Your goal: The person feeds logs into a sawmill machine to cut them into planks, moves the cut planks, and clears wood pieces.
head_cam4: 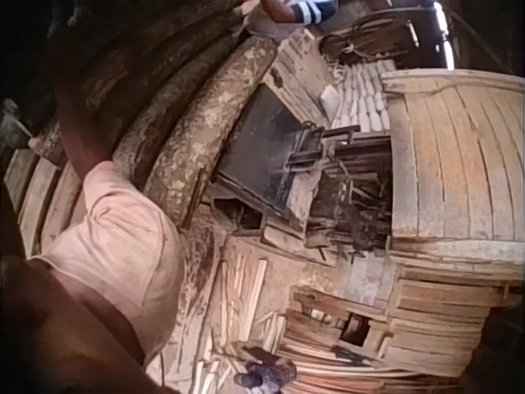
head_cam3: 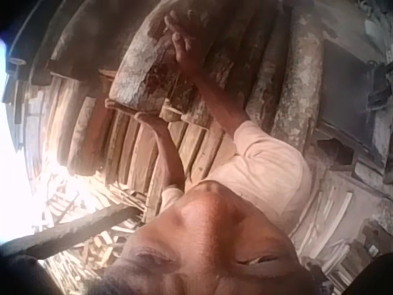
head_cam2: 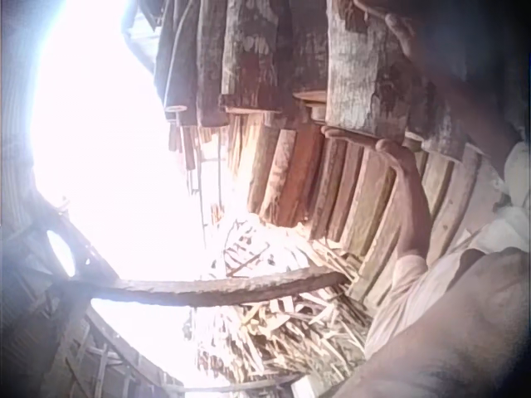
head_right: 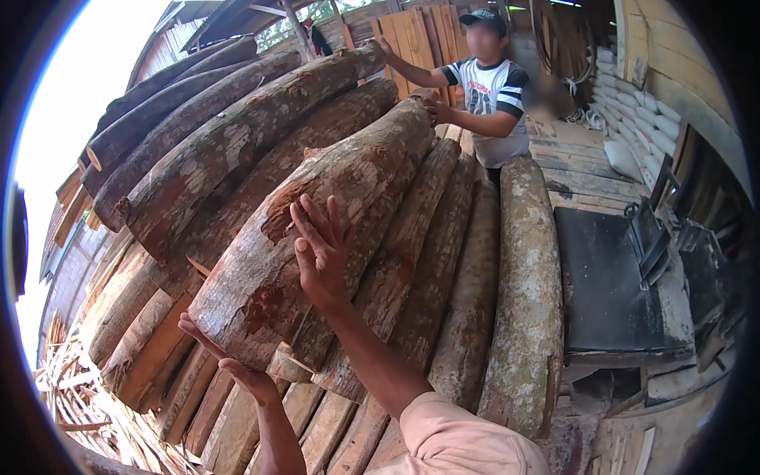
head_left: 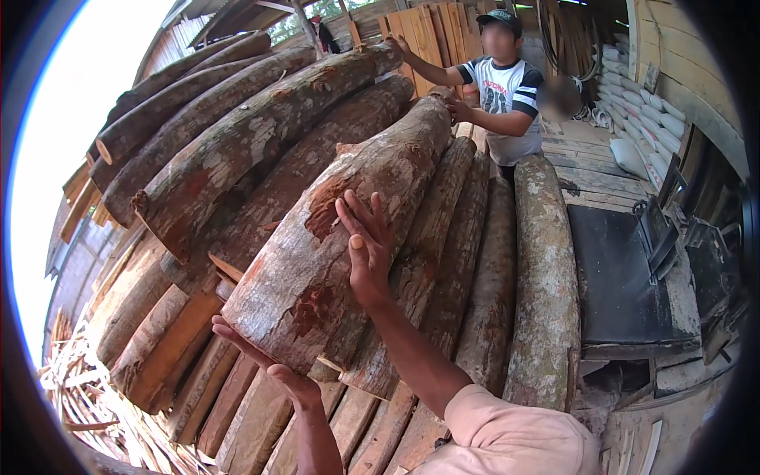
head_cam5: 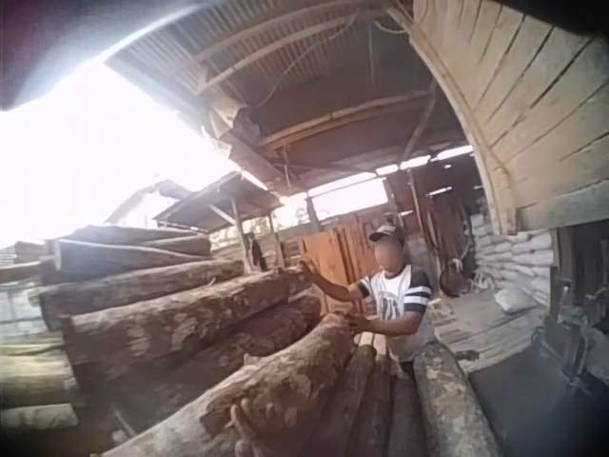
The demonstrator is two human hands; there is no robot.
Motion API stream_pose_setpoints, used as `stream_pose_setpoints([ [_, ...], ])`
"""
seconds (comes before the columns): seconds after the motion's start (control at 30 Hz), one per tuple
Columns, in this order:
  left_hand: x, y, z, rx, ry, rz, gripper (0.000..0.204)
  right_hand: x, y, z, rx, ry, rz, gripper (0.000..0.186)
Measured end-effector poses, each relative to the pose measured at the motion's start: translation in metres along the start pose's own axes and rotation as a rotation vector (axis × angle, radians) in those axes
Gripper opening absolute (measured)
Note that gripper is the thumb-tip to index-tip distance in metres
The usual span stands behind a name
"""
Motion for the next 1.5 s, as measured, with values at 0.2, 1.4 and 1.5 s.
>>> stream_pose_setpoints([
  [0.2,-0.040,-0.027,0.104,-0.237,0.058,-0.127,0.091,0.045,0.088,0.080,0.186,-0.122,-0.076,0.043],
  [1.4,0.051,0.018,-0.360,-0.150,-0.069,0.252,0.067,0.072,0.201,0.180,-0.510,-0.485,0.679,0.063],
  [1.5,0.034,0.025,-0.333,-0.039,-0.191,0.185,0.072,0.070,0.188,0.174,-0.571,-0.353,0.798,0.065],
])
Point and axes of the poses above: each hand's wrist, its own z-axis away from the middle knuckle, its own y-axis out of the back of the hand, x = y × z, the point moved 6 cm from there along -z, towards the middle knuckle, and after that the axes turned 2 degrees about x, right-handed, at the moved point
